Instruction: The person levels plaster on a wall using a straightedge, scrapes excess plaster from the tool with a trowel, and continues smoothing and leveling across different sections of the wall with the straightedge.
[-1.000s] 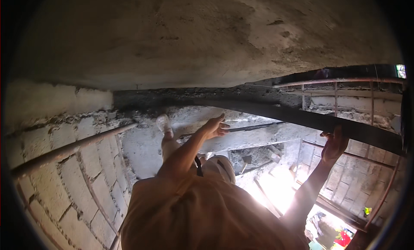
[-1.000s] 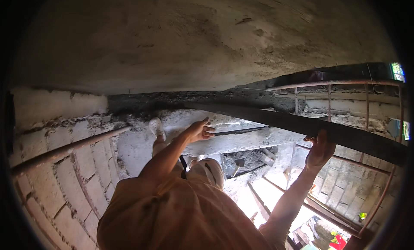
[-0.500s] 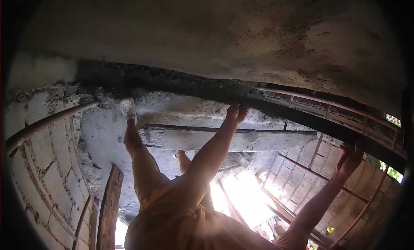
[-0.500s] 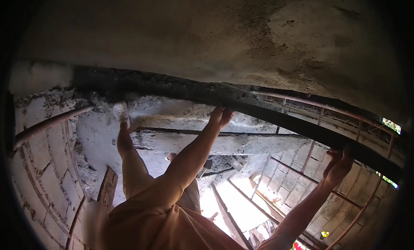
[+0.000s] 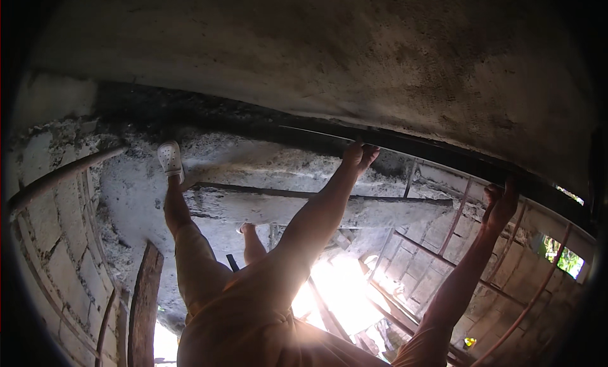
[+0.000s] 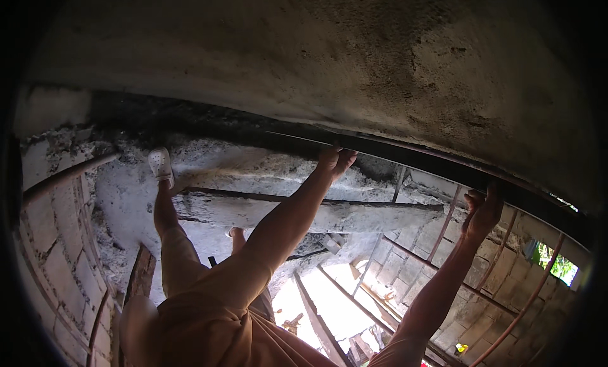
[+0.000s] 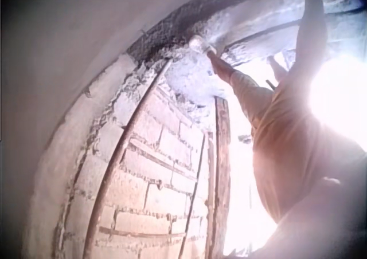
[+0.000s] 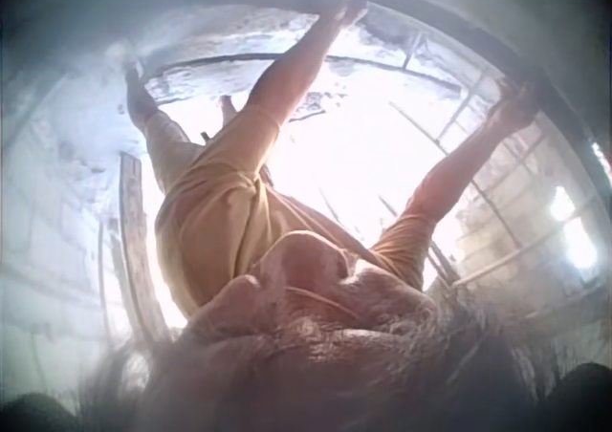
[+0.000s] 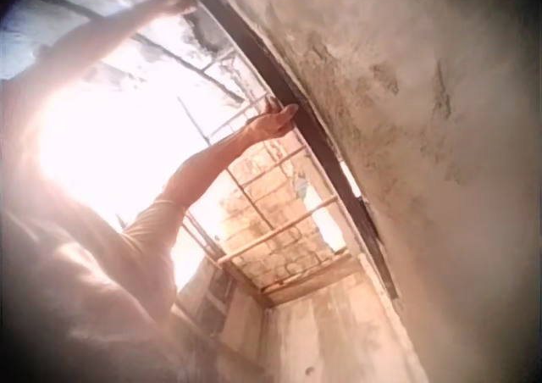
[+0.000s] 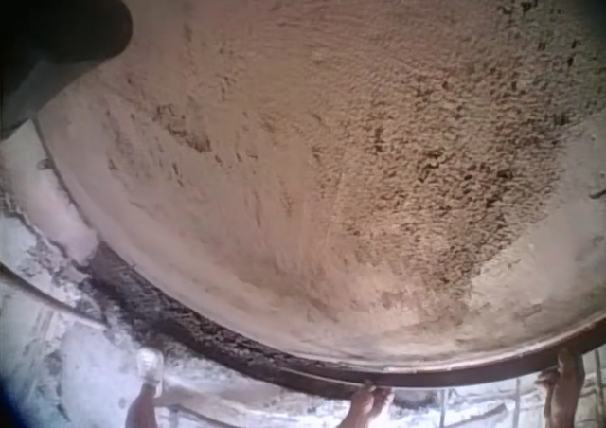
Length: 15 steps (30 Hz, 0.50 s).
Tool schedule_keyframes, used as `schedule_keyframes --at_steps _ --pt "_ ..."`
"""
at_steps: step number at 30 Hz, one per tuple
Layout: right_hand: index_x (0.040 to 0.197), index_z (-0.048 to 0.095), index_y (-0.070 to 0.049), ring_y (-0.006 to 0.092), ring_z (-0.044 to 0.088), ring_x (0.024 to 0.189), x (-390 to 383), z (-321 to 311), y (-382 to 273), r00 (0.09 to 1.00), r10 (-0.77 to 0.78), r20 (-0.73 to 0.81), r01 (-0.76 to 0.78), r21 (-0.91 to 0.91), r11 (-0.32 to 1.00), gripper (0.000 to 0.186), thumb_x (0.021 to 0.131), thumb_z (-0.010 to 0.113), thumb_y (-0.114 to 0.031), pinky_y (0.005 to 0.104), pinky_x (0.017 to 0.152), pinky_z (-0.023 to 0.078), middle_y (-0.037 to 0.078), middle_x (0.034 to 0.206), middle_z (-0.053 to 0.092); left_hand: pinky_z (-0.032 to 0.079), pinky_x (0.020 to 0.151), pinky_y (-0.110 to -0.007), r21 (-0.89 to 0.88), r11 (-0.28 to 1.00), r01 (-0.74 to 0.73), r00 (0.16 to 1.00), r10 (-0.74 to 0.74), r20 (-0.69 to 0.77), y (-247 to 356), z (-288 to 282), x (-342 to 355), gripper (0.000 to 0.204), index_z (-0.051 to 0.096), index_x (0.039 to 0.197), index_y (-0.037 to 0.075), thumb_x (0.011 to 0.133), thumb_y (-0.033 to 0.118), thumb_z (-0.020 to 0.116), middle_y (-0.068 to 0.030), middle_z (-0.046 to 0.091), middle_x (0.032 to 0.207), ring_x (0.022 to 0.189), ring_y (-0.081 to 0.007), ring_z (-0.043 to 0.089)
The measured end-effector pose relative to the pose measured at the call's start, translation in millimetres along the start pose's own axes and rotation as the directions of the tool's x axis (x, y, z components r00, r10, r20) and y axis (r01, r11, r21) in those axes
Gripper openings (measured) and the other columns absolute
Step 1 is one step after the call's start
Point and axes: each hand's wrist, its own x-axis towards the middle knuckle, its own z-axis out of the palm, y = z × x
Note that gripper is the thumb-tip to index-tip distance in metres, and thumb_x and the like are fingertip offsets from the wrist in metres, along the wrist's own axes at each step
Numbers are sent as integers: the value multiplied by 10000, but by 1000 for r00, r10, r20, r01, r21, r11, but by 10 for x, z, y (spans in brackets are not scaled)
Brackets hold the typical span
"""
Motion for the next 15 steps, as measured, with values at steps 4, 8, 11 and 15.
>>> schedule_keyframes --at_steps 4,8,11,15 --pt "1122 520 -28 179 629 597 -12 96 -45 996 -83 30 82 35 996 294 877 583 -179 286 527 550 69 871 614 495 623 -376 40 999 5 1000 -5 16 87 130 68 287 470 1087 40 955 293 443 -168 572 990 804 -271 593" --pt "1098 547 -39 165 628 618 248 -540 -225 984 -177 -34 172 -123 977 248 893 555 -179 294 553 561 79 843 629 497 813 -424 532 815 229 973 -179 -145 -336 472 -120 334 451 1139 33 949 307 441 -167 561 1101 932 -290 600" --pt "991 532 -39 165 641 638 139 -37 144 970 -222 101 199 195 960 195 878 573 -193 303 523 551 90 820 622 456 796 -336 631 737 243 968 -224 -111 685 -188 -453 295 526 1057 71 951 321 412 -62 593 935 861 -193 582" --pt "1064 541 -7 134 613 556 -89 114 -271 978 -191 -86 192 -3 981 307 857 601 -226 276 466 524 77 802 619 438 777 -331 757 617 216 939 82 -334 2040 -288 -1234 324 480 1142 135 922 372 453 -32 588 920 822 -199 574"
